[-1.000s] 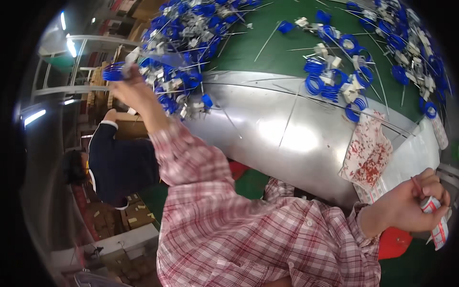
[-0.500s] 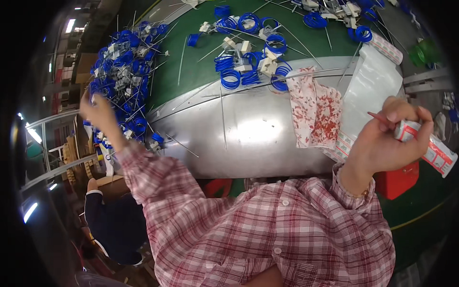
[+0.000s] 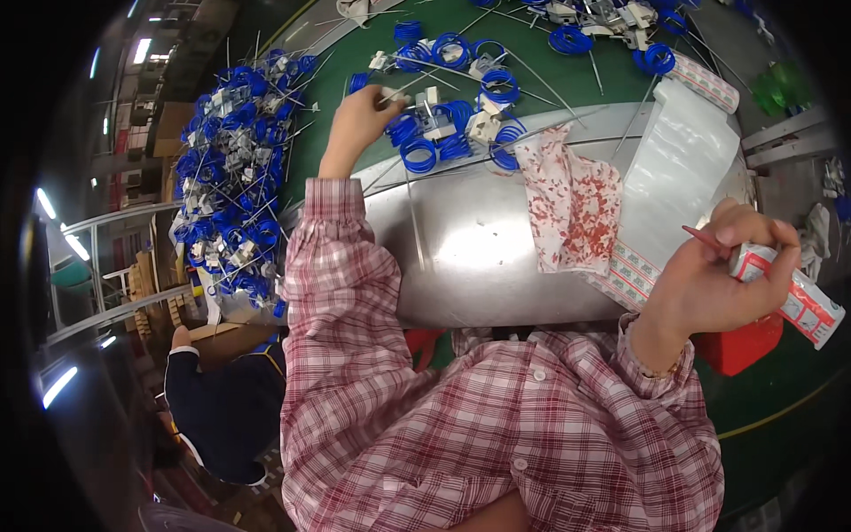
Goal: Applying red sealant or adhesive from a tube to small electronic components on a factory assembly line.
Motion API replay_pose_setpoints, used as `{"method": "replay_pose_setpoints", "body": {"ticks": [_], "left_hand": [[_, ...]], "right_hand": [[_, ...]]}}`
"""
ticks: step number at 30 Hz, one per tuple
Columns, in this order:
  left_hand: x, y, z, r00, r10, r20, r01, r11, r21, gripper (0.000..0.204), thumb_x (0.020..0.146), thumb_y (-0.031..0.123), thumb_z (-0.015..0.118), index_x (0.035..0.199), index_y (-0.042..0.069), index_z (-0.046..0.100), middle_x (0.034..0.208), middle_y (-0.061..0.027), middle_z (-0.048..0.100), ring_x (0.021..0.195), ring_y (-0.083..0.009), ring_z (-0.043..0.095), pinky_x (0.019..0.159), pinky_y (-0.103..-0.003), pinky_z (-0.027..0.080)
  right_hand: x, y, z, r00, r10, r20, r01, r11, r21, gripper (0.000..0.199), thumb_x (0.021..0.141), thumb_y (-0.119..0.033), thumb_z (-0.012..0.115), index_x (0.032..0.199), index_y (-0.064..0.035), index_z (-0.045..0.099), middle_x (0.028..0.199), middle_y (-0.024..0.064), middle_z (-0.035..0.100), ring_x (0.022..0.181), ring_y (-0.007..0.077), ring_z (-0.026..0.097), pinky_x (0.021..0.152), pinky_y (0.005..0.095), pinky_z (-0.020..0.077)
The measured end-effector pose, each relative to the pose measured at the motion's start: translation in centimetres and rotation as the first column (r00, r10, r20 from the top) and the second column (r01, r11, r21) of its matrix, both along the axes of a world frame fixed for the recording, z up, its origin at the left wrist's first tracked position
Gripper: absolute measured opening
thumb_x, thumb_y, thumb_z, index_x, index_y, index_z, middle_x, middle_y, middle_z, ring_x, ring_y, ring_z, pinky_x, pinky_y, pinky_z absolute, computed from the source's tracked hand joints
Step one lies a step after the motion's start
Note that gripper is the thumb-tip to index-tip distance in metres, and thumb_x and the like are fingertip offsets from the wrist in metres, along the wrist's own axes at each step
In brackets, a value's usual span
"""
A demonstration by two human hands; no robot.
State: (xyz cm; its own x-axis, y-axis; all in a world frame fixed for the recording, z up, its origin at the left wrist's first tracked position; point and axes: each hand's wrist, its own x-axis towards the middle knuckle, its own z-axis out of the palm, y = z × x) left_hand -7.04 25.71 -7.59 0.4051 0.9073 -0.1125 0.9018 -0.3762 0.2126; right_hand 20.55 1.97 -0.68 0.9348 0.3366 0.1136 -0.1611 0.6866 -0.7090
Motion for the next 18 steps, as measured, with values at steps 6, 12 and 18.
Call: {"method": "replay_pose_setpoints", "body": {"ticks": [6, 12, 18], "left_hand": [[-3.4, -6.4, 0.8, 0.831, -0.042, 0.555, -0.321, 0.778, 0.54, 0.037, 0.064, 0.009, 0.067, 0.095, -0.001, 0.051, 0.091, -0.0132, 0.055, 0.079, -0.0244, 0.056, 0.066, -0.031, 0.045], [-4.5, -12.0, 1.7, 0.882, -0.403, 0.243, 0.039, 0.578, 0.815, 0.047, 0.059, 0.002, 0.068, 0.101, 0.001, 0.048, 0.099, -0.015, 0.05, 0.087, -0.029, 0.053, 0.072, -0.033, 0.046], [-2.4, -12.5, 1.9, 0.819, -0.505, 0.274, 0.246, 0.739, 0.627, 0.053, 0.058, 0.001, 0.068, 0.106, 0.0, 0.045, 0.106, -0.0165, 0.051, 0.092, -0.028, 0.053, 0.07, -0.031, 0.048]], "right_hand": [[1.3, -0.4, -1.1, 0.997, 0.069, -0.046, -0.066, 0.995, 0.074, 0.017, 0.08, -0.019, 0.042, 0.077, -0.0021, 0.044, 0.054, 0.0025, 0.033, 0.054, 0.0123, 0.031, 0.054, 0.0227, 0.0256], [0.5, 0.0, -1.5, 0.995, 0.097, -0.019, -0.097, 0.995, 0.024, 0.017, 0.08, -0.019, 0.042, 0.076, -0.0018, 0.044, 0.055, 0.0026, 0.032, 0.056, 0.0136, 0.033, 0.056, 0.0242, 0.0265], [-0.8, -0.1, -1.0, 0.987, 0.149, 0.064, -0.151, 0.988, 0.032, 0.022, 0.082, -0.021, 0.036, 0.08, -0.0012, 0.045, 0.053, 0.0041, 0.037, 0.054, 0.0125, 0.033, 0.049, 0.0216, 0.025]]}}
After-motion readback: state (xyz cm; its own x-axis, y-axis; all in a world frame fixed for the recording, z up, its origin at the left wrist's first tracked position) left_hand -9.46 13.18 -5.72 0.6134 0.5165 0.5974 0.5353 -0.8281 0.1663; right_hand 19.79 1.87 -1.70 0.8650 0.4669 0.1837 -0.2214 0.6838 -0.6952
